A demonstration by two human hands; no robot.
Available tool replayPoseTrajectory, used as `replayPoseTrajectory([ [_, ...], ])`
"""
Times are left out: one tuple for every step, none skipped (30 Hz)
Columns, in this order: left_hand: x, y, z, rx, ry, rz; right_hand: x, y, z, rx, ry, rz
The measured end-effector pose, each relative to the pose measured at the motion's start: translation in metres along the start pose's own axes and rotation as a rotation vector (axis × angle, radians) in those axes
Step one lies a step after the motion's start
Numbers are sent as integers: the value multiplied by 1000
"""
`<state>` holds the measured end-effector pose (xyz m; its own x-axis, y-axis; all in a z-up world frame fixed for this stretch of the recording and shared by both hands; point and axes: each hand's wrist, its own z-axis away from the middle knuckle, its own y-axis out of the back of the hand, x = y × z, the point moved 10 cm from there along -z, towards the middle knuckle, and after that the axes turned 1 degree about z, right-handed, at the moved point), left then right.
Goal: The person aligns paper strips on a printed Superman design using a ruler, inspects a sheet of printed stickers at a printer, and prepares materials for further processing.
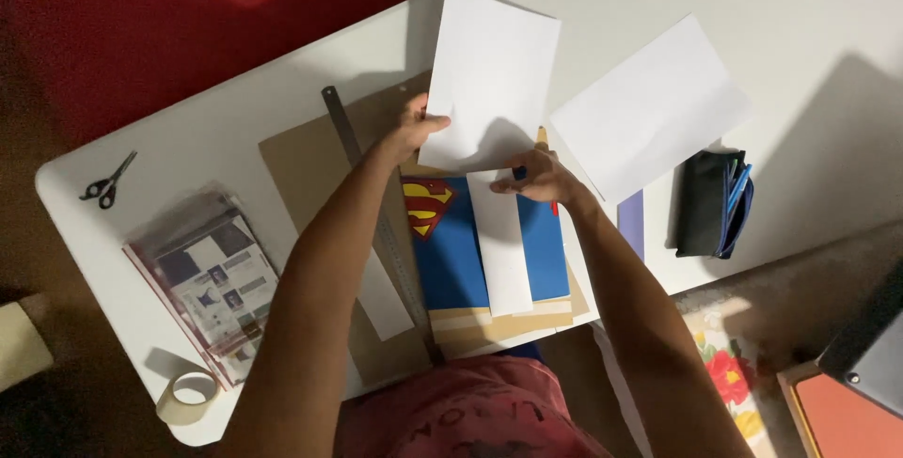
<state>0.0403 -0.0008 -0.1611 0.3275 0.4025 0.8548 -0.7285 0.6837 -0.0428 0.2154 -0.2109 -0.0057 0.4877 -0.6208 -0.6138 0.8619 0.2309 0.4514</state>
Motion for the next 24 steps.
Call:
replayPoseTrajectory([
  [0,-5,8,-2,1,-1,-2,1,2,1,-1,-1],
  [-4,-10,16,-9,33,24,-6,2,5,-5,23,23],
  [-7,-15,24,-15,64,48,-10,3,6,-10,48,49],
  [-6,-16,24,-15,64,47,-6,0,3,-10,48,48],
  [-4,-17,25,-16,48,28,-2,-2,0,1,55,47],
  [-1,-17,26,-16,31,9,1,-5,-4,12,62,46],
  [-4,-18,31,-13,32,10,-2,-5,-4,9,63,47],
  [-9,-19,36,-27,49,-65,-4,-3,-3,22,67,42],
  [-12,-21,41,-40,65,-142,-8,-1,-3,36,73,37],
  [-1,-20,51,-37,64,-140,-6,-1,-4,35,76,39],
  [1,-21,62,-57,147,-312,-3,0,-4,39,75,62],
  [4,-21,74,-76,230,-484,0,2,-4,43,74,84],
  [24,-23,83,-77,230,-484,9,-4,-10,43,72,84],
  [43,-25,92,-90,254,-541,17,-9,-16,45,82,90],
  [62,-26,101,-100,276,-599,24,-14,-23,47,93,97],
  [58,-24,90,-99,276,-598,26,-16,-24,47,94,99],
  [60,-18,77,-30,219,-494,29,-18,-24,55,88,96],
  [63,-10,66,39,162,-389,31,-19,-25,62,81,94],
  [44,-10,50,42,164,-387,30,-19,-24,59,83,96],
  [35,-7,33,90,73,-389,30,-19,-23,57,84,111],
  [28,-4,16,138,-21,-391,29,-18,-23,57,87,127],
  [21,2,14,142,-23,-389,32,-20,-28,56,91,130],
  [13,3,11,97,-31,-461,39,-24,-33,49,58,133],
  [5,4,8,52,-40,-533,46,-26,-37,43,26,136],
])
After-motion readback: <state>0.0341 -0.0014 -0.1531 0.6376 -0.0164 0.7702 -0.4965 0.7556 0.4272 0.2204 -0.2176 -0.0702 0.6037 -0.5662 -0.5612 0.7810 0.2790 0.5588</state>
